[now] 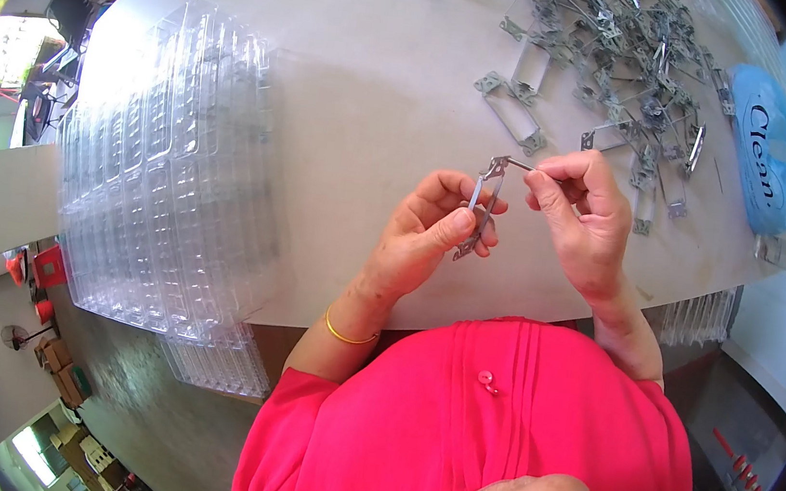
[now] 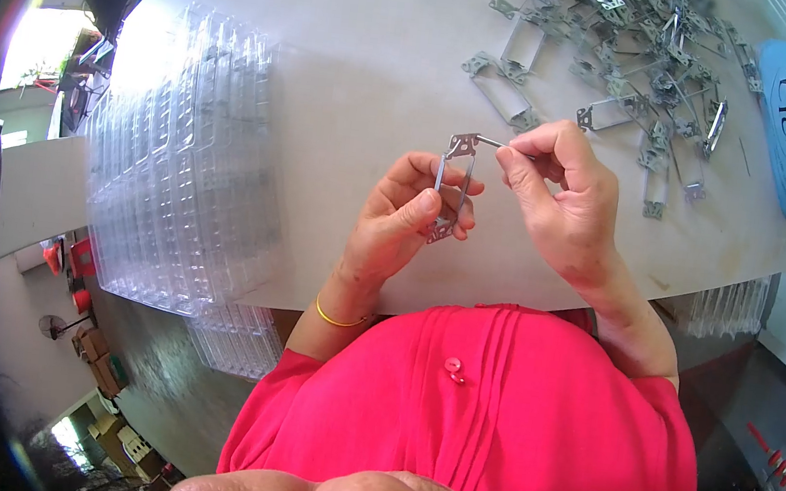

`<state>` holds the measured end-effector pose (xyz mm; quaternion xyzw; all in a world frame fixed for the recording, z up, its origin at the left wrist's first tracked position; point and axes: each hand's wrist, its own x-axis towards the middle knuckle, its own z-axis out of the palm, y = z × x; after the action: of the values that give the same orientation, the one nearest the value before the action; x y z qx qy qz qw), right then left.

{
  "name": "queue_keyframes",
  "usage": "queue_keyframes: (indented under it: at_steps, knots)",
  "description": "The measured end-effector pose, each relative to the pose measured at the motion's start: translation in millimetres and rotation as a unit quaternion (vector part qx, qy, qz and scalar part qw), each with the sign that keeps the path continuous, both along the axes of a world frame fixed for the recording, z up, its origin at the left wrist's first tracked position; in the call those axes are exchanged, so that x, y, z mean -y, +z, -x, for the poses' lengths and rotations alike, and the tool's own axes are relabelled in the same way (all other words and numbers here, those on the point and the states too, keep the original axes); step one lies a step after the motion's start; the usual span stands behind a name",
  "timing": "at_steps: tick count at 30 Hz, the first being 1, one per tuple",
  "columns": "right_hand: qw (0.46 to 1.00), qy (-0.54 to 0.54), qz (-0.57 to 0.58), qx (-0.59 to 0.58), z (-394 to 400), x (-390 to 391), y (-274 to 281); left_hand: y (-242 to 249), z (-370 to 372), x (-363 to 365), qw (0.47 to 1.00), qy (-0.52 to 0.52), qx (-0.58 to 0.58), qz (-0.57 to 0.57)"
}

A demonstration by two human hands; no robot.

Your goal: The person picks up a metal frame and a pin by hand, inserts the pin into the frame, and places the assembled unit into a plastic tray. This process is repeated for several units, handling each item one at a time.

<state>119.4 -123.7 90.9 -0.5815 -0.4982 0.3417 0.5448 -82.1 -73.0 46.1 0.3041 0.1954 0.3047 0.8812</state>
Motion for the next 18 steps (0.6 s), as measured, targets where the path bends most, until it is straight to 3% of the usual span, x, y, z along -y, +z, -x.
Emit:
queue_keyframes:
  at_steps: [3,5,9,11,18]
  knots:
    - [0.999,0.001,0.041,0.010,-1.4,1.8,5.7,0.3,0.7,0.9,0.995,0.023,-0.045,-0.086]
    - [0.990,0.030,0.136,-0.001,-3.8,2.5,10.5,3.1,0.3,1.4,0.985,0.029,-0.080,-0.154]
    - [0.985,0.053,0.163,-0.015,-3.0,0.7,12.3,8.5,-2.3,4.5,0.979,0.000,-0.118,-0.167]
    - [0.971,0.049,0.194,-0.127,-2.0,-0.3,15.8,5.5,-1.8,4.4,0.964,0.005,-0.137,-0.226]
    - [0.937,0.126,0.269,-0.185,-19.7,-3.6,10.2,8.4,-3.1,6.5,0.930,0.001,-0.197,-0.310]
